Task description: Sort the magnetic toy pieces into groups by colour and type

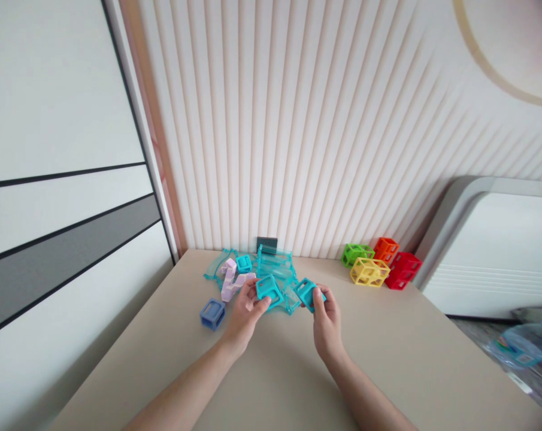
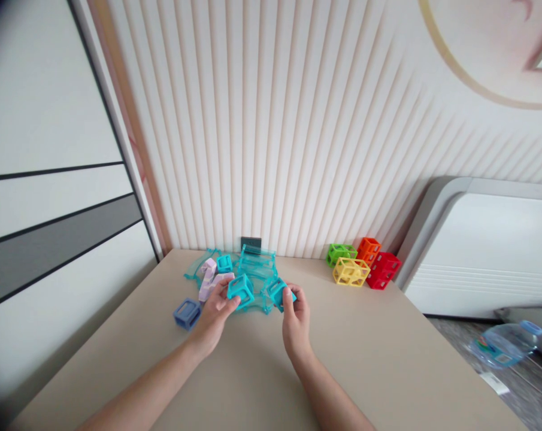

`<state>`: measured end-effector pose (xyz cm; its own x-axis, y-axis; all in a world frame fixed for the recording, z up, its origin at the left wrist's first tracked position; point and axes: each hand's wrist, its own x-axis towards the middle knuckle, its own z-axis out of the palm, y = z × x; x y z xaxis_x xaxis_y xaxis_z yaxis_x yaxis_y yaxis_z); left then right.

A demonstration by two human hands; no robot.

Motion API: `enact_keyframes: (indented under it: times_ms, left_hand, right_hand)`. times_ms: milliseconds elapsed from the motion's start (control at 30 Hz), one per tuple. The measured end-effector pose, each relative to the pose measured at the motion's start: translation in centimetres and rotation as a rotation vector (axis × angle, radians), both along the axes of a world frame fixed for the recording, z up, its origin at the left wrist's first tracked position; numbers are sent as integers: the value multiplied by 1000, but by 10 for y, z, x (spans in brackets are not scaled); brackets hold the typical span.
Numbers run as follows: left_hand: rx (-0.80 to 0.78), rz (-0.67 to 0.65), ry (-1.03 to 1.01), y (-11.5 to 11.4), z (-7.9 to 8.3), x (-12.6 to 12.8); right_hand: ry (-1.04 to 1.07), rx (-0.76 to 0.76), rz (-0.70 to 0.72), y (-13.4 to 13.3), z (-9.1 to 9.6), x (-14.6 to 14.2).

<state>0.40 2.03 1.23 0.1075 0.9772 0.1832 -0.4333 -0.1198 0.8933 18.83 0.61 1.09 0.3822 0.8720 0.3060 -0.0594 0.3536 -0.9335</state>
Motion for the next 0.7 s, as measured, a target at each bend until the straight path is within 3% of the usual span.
enact_keyframes:
  times_ms: [367,600,700]
  left_hand:
    - [2,58,273,0,9,-4]
    - [-65,-57,89,-1,4,4]
    - [-86,-78,44,-2,2,6]
  right_hand:
    - [-74,-47,110,-3,0,-7]
    - [150,-87,148,2,-4,-5]
    - [124,-68,184,2,-5,-6]
